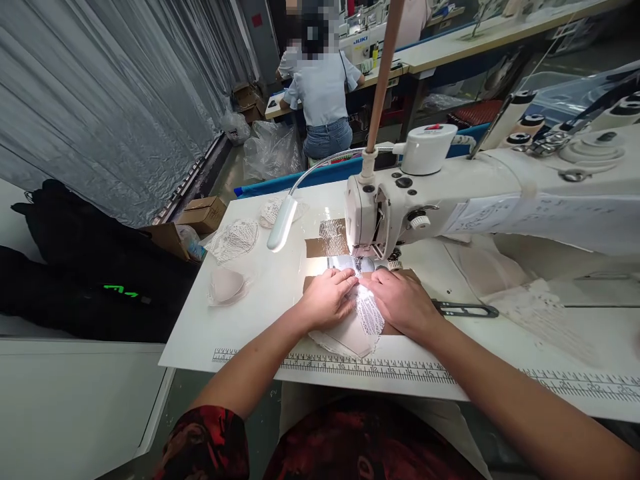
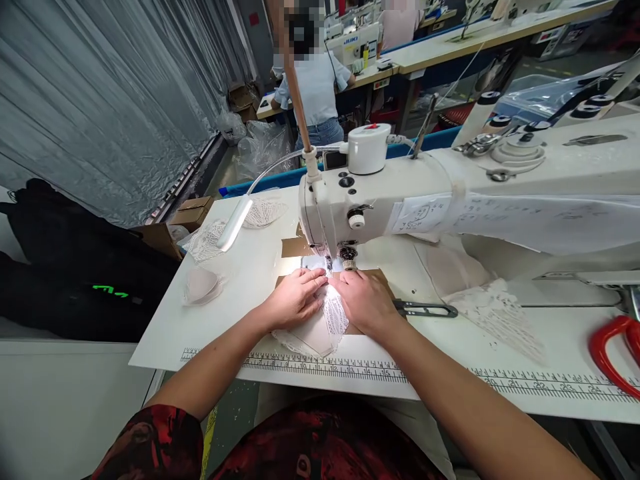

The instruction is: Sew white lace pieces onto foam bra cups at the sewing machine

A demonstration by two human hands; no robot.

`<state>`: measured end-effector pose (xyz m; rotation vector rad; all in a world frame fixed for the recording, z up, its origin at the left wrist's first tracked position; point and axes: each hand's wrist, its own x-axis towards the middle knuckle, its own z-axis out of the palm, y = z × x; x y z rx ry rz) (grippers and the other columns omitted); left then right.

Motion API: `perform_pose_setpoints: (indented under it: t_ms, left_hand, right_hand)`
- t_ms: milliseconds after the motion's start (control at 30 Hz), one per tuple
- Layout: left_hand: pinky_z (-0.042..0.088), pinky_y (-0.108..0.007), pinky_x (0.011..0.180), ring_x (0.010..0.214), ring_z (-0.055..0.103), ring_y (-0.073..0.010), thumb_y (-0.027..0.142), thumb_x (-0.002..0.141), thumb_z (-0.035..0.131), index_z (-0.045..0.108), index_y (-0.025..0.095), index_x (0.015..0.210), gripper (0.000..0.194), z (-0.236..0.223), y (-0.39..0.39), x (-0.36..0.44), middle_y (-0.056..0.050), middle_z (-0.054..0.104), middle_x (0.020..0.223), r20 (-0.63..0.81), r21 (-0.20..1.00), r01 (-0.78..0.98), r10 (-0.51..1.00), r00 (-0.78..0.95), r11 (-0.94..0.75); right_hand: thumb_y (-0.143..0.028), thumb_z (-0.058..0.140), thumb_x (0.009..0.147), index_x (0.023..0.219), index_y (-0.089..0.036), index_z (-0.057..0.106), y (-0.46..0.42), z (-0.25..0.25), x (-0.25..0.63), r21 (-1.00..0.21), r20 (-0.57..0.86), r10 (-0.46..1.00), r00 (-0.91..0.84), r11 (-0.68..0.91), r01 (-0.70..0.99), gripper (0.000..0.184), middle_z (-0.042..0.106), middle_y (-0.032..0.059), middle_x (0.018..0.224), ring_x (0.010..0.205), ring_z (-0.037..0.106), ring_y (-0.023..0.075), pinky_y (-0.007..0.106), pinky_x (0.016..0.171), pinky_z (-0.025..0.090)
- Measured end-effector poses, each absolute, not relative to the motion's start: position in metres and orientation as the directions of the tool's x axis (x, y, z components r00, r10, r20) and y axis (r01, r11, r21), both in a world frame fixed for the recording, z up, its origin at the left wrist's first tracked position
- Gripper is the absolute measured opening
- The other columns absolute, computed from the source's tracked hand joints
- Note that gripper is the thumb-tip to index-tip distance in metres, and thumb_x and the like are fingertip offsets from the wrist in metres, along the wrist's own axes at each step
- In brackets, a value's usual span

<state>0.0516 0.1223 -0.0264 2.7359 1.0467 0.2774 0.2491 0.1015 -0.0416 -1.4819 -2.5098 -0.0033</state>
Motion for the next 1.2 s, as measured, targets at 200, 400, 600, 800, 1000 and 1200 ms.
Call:
perform_pose_setpoints:
  t_ms: [200, 400, 600, 800, 1000, 1200]
  left_hand:
    - [0.048, -0.043, 0.090, 0.104, 0.054, -0.0259, 0.032, 0.086, 0.050, 0.053, 0.012, 0.126, 0.045, -0.029, 0.129, 0.052, -0.015, 0.052, 0.134, 0.107, 0.224, 0.642, 0.674, 0.731, -0.733]
    - [0.046, -0.044, 0.093, 0.110, 0.052, -0.0276, 0.035, 0.086, 0.049, 0.051, 0.010, 0.130, 0.050, -0.027, 0.144, 0.049, -0.014, 0.048, 0.139, 0.061, 0.195, 0.602, 0.622, 0.780, -0.774]
    - [0.045, -0.044, 0.095, 0.115, 0.051, -0.0280, 0.031, 0.083, 0.050, 0.052, 0.014, 0.131, 0.050, -0.026, 0.154, 0.043, -0.013, 0.048, 0.140, 0.062, 0.197, 0.550, 0.570, 0.819, -0.811]
    - [0.045, -0.042, 0.097, 0.119, 0.050, -0.0259, 0.012, 0.078, 0.046, 0.058, 0.013, 0.121, 0.044, -0.022, 0.145, 0.035, -0.013, 0.053, 0.134, 0.135, 0.222, 0.527, 0.561, 0.817, -0.821]
    - [0.048, -0.037, 0.078, 0.089, 0.059, -0.0231, 0.032, 0.084, 0.053, 0.063, 0.017, 0.099, 0.024, -0.015, 0.121, 0.047, -0.009, 0.064, 0.096, 0.118, 0.232, 0.621, 0.655, 0.747, -0.749]
    - [0.040, -0.032, 0.066, 0.072, 0.052, -0.0184, 0.024, 0.090, 0.043, 0.060, 0.017, 0.077, 0.023, -0.026, 0.122, 0.050, -0.006, 0.060, 0.076, 0.136, 0.182, 0.664, 0.687, 0.714, -0.726]
  right_hand:
    - [-0.011, 0.040, 0.083, 0.108, -0.019, 0.067, 0.104, -0.039, 0.246, -0.100, 0.159, 0.886, -0.436, 0.454, 0.885, 0.037, 0.061, 0.0061, 0.081, 0.072, 0.050, 0.0180, 0.030, 0.064, 0.029]
    - [-0.011, 0.038, 0.085, 0.101, -0.018, 0.067, 0.105, -0.041, 0.243, -0.092, 0.193, 0.895, -0.401, 0.423, 0.901, 0.034, 0.061, 0.0060, 0.080, 0.069, 0.050, 0.0177, 0.031, 0.063, 0.027]
    - [-0.011, 0.038, 0.085, 0.099, -0.018, 0.068, 0.104, -0.041, 0.243, -0.096, 0.225, 0.884, -0.409, 0.438, 0.894, 0.034, 0.059, 0.0051, 0.075, 0.065, 0.048, 0.0167, 0.031, 0.061, 0.027]
    - [-0.010, 0.036, 0.085, 0.102, -0.019, 0.068, 0.104, -0.046, 0.253, -0.244, 0.251, 0.874, -0.417, 0.474, 0.846, 0.038, 0.062, 0.0039, 0.077, 0.069, 0.053, 0.0158, 0.028, 0.063, 0.034]
    - [-0.009, 0.038, 0.081, 0.098, -0.015, 0.069, 0.105, -0.055, 0.261, -0.357, 0.265, 0.885, -0.382, 0.458, 0.814, 0.036, 0.068, 0.0068, 0.088, 0.082, 0.059, 0.0180, 0.029, 0.072, 0.043]
    - [-0.012, 0.040, 0.083, 0.097, -0.018, 0.067, 0.104, -0.053, 0.262, -0.402, 0.255, 0.889, -0.380, 0.455, 0.794, 0.031, 0.070, 0.0057, 0.095, 0.087, 0.062, 0.0182, 0.030, 0.074, 0.045]
